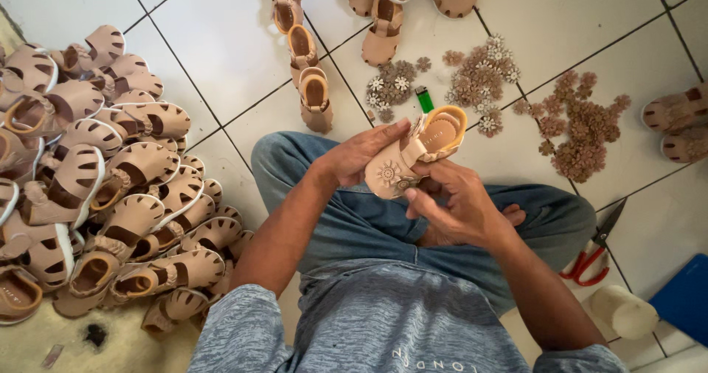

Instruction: The person sits on the workshop floor holding a child's sandal and applies glue from a squeeze bottle onto its upper, then picks up decorative flower appliqués from the floor and presses them onto the glued spots, repeating across the shoe before setting it with the finished pairs.

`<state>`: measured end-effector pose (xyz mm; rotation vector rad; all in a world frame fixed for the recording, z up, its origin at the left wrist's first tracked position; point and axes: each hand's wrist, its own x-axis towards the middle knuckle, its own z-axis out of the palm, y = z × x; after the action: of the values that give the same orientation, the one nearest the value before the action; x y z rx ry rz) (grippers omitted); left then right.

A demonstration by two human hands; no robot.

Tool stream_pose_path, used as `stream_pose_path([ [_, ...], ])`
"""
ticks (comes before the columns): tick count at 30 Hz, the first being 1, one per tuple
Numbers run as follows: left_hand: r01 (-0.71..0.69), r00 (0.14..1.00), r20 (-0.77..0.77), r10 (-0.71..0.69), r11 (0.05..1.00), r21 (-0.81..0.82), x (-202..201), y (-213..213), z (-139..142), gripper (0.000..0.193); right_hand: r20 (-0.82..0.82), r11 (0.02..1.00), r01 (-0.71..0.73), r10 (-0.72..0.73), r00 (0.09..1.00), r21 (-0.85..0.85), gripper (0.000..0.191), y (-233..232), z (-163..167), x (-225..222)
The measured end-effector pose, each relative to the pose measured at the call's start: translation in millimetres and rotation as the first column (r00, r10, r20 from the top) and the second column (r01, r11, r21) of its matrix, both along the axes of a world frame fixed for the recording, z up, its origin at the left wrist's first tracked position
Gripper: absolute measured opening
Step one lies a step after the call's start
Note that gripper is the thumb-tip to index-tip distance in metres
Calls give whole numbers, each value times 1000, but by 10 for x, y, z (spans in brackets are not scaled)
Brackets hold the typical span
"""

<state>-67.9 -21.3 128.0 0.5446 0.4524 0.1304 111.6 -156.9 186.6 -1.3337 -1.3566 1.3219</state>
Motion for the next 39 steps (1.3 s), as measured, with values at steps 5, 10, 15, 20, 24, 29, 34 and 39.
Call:
stream_pose_path([
  [5,41,998,52,-43,998,54,73,23,-19,57,-2,998,24,-24,1000,-60,24,-1,-59,23],
  [10,61,996,61,-62,998,22,104,24,-57,56,-96,987,40,-56,994,-158,17,-11,-162,71],
  [15,82,996,37,-86,992,94,99,-4,-116,58,-150,967,59,-99,984,-248,10,-30,-253,87],
  [20,77,995,53,-81,995,71,59,-9,-164,58,-108,954,45,-80,991,-296,14,20,-195,71],
  [24,-17,1000,10,18,998,-56,37,-24,-167,55,-130,989,38,-57,990,-143,24,61,-21,30],
  [29,-124,992,5,124,990,-69,16,-68,-148,62,233,852,310,-432,871,422,38,-173,96,-121],
  [34,-216,974,64,217,976,-21,30,-152,-106,70,52,759,592,-626,778,270,29,-282,-64,-85],
  [39,-300,948,102,302,953,-39,24,-155,-16,71,-132,819,495,-478,869,292,31,-374,-79,20],
])
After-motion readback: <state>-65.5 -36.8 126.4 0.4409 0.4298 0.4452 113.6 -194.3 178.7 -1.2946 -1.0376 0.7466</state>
